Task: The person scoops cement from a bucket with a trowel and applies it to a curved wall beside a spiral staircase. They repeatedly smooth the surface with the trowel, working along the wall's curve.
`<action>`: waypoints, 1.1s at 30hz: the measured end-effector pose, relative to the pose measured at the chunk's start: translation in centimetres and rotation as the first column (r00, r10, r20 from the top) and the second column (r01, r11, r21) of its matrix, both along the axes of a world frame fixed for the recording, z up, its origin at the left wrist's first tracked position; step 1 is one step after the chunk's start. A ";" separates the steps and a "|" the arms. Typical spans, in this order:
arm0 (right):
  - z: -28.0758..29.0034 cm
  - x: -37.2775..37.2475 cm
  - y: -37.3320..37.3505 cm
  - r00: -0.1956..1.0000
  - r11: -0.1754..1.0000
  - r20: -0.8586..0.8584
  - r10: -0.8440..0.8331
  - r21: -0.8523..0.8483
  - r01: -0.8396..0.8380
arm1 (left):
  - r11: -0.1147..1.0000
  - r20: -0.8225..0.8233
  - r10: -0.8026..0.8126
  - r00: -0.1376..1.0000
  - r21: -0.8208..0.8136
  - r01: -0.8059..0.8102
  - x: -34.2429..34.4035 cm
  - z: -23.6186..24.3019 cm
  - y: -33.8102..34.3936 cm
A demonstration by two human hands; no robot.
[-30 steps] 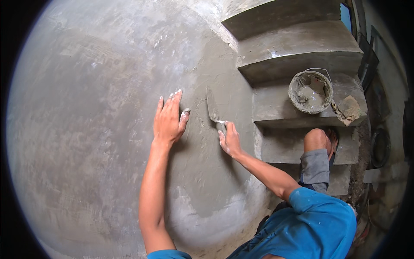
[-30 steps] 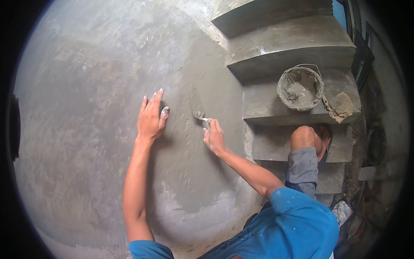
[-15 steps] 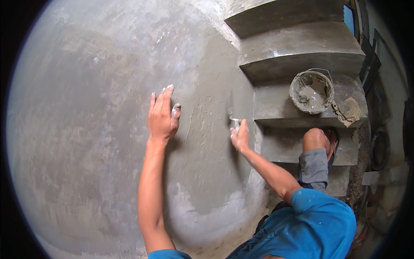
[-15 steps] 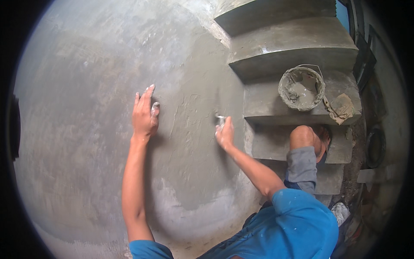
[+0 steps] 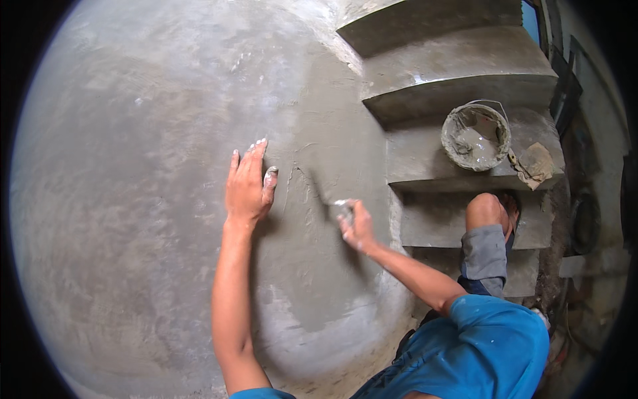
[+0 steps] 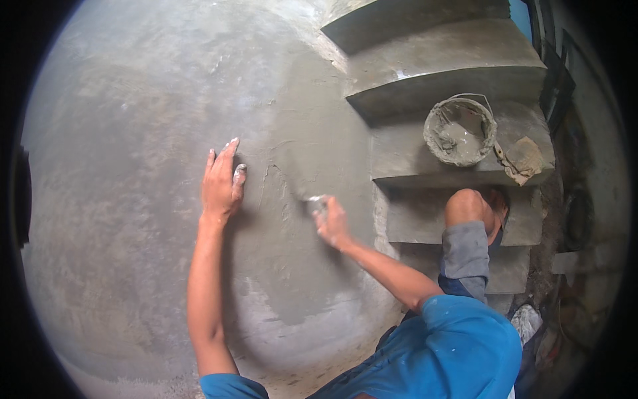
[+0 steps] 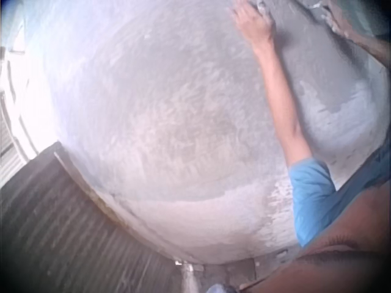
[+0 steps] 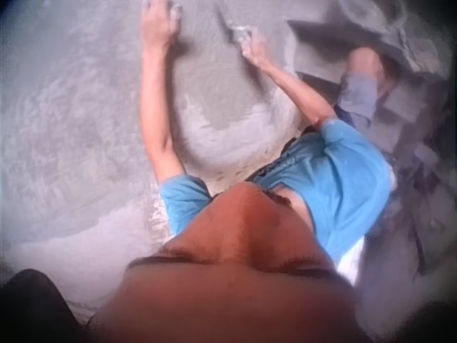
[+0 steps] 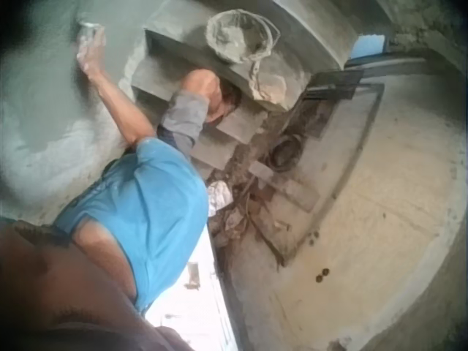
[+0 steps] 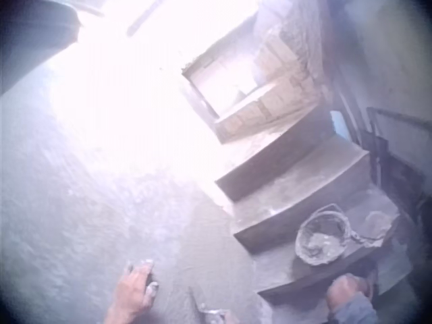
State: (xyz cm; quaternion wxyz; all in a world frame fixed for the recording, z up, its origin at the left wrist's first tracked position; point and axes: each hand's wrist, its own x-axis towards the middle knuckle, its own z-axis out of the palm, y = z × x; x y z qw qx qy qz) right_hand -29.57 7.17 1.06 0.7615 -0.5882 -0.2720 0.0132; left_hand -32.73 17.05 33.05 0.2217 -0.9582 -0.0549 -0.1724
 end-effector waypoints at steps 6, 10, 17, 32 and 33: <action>-3.5 9.0 3.4 0.916 0.955 -0.399 -0.039 -0.286 -0.083 | 0.998 -0.046 0.058 0.997 -0.002 -0.058 -0.3 -0.4 -0.8; -1.2 5.7 4.1 0.976 0.981 -0.218 0.024 -0.185 -0.066 | 0.998 -0.046 0.060 0.997 -0.007 -0.061 0.0 -0.6 -0.5; 3.2 -2.2 1.8 0.943 0.998 0.332 -0.008 0.061 -0.013 | 0.998 0.055 -0.033 0.998 -0.050 0.036 -0.2 -0.4 0.2; -4.1 9.1 5.4 0.924 0.960 -0.381 -0.029 -0.270 -0.081 | 0.997 0.018 0.067 0.998 0.037 -0.068 -0.6 -0.5 -0.9; -3.6 8.2 5.4 0.934 0.956 -0.356 -0.009 -0.277 -0.096 | 0.997 0.012 0.072 0.997 0.034 -0.072 -0.5 -0.5 -0.9</action>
